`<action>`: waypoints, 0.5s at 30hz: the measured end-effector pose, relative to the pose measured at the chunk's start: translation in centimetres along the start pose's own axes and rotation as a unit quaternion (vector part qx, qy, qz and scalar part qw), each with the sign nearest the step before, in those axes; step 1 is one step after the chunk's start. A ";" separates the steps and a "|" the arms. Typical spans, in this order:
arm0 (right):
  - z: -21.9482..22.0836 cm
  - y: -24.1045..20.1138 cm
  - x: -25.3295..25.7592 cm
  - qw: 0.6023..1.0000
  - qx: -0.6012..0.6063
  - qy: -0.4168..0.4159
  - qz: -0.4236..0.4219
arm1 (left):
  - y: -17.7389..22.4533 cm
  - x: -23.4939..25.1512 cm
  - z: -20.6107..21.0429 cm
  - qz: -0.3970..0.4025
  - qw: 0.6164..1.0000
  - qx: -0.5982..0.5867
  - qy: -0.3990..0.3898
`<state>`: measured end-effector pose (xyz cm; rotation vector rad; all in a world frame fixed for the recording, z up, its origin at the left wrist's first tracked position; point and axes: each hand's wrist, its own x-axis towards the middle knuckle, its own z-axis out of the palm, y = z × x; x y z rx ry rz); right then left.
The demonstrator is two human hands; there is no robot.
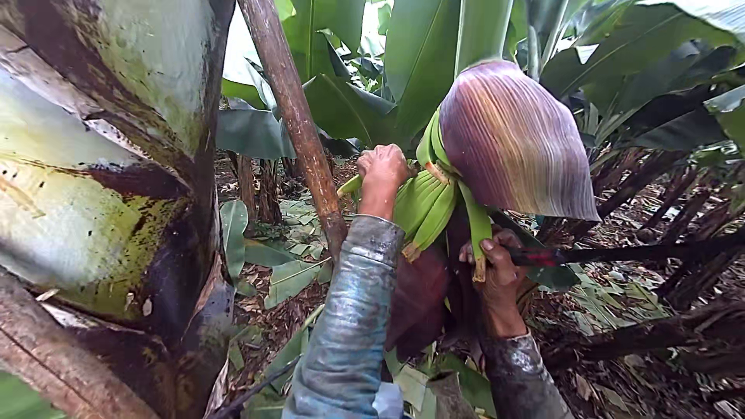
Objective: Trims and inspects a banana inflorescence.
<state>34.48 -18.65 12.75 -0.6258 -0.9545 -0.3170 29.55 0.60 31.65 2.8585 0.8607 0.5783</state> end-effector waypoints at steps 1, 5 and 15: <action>-0.1 0.1 -0.1 1.000 0.009 0.003 0.000 | -0.4 -0.9 0.7 -0.017 1.000 0.012 0.003; -0.7 0.7 0.4 0.998 0.056 0.011 0.011 | 0.2 -6.6 4.8 0.226 0.949 -0.074 0.207; -1.0 1.9 1.1 0.992 0.121 -0.036 0.018 | 5.3 -4.4 12.1 0.295 0.840 -0.184 0.416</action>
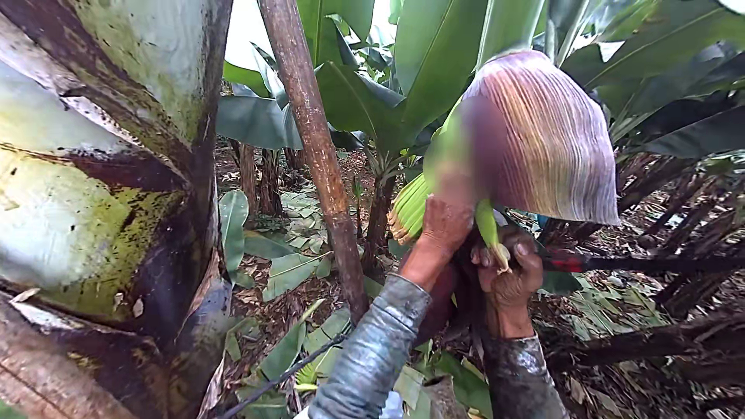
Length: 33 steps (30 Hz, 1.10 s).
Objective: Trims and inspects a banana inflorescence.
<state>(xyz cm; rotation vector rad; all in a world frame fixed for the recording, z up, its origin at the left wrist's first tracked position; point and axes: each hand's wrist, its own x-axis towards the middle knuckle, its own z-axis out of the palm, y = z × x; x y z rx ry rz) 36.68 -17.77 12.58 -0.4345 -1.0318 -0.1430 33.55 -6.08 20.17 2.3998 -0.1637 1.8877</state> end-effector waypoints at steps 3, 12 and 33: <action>0.6 -0.8 0.1 0.999 -0.014 -0.006 -0.030 | -1.0 -0.7 0.4 -0.018 0.994 -0.092 0.060; 8.7 -6.8 2.0 0.983 -0.132 0.112 -0.058 | -1.6 -1.5 0.3 -0.084 0.959 -0.248 0.109; 11.6 -8.9 5.1 0.983 0.002 0.170 0.071 | 1.8 -4.1 -14.8 -0.185 0.973 -0.004 -0.134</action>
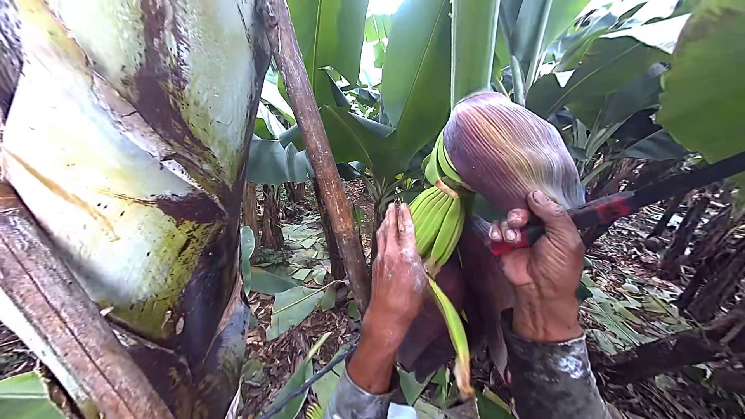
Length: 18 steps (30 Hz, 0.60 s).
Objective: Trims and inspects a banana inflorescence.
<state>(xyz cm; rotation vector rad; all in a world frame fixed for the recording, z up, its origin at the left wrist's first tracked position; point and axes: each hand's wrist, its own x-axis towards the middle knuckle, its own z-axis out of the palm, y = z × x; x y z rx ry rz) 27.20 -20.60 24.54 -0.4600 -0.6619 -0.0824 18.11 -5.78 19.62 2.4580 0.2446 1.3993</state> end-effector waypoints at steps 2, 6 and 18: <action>0.3 -0.1 0.0 0.999 0.029 -0.010 0.021 | 1.4 3.2 -0.9 0.124 0.989 0.007 0.086; 1.0 -0.6 -0.4 0.994 0.092 -0.046 0.044 | 3.8 10.4 0.0 0.332 0.942 0.020 0.045; 2.2 -1.1 0.0 0.993 0.096 -0.061 0.003 | 3.7 15.5 -2.2 0.458 0.886 0.066 0.012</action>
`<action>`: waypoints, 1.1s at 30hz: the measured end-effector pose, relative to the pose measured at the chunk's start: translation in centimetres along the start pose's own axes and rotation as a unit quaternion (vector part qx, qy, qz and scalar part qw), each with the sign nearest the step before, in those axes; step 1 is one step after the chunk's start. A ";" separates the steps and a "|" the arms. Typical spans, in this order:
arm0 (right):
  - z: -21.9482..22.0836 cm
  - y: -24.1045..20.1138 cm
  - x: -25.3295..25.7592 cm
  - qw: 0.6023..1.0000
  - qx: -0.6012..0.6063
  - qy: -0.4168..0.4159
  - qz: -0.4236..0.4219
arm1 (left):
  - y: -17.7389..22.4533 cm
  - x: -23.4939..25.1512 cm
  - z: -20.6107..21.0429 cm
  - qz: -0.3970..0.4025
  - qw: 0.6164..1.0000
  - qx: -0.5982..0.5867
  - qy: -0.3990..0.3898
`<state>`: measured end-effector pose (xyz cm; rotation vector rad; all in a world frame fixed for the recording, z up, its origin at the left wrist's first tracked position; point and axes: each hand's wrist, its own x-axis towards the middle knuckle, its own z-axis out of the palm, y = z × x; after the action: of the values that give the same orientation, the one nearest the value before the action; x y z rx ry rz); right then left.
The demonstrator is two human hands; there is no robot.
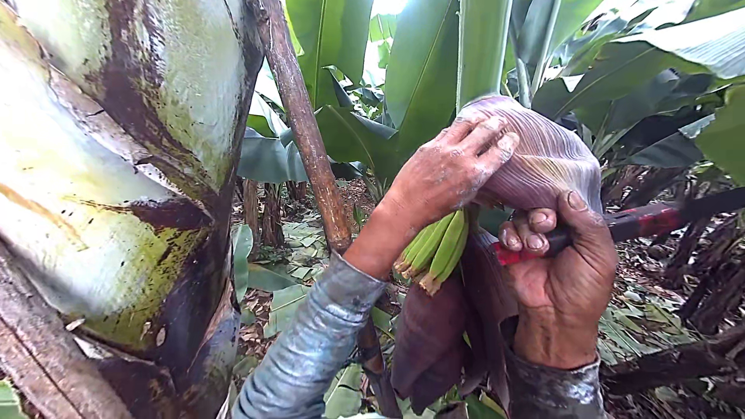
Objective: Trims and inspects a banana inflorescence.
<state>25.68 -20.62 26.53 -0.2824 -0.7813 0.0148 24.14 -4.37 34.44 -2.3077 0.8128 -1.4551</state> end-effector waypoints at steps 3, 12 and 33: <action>0.2 0.1 0.2 1.000 0.003 -0.011 0.002 | -1.5 1.5 -0.1 -0.041 0.998 -0.019 -0.046; 0.3 0.1 2.5 0.999 -0.017 -0.027 -0.022 | -4.6 4.9 0.3 0.062 0.995 0.082 0.005; -2.2 -1.3 5.2 0.989 0.051 -0.116 -0.077 | -7.4 10.1 -0.5 0.068 0.997 0.007 -0.047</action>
<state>30.77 -21.75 28.98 -0.1240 -1.0288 -0.0583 29.20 -4.52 45.84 -2.2444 0.9094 -1.2806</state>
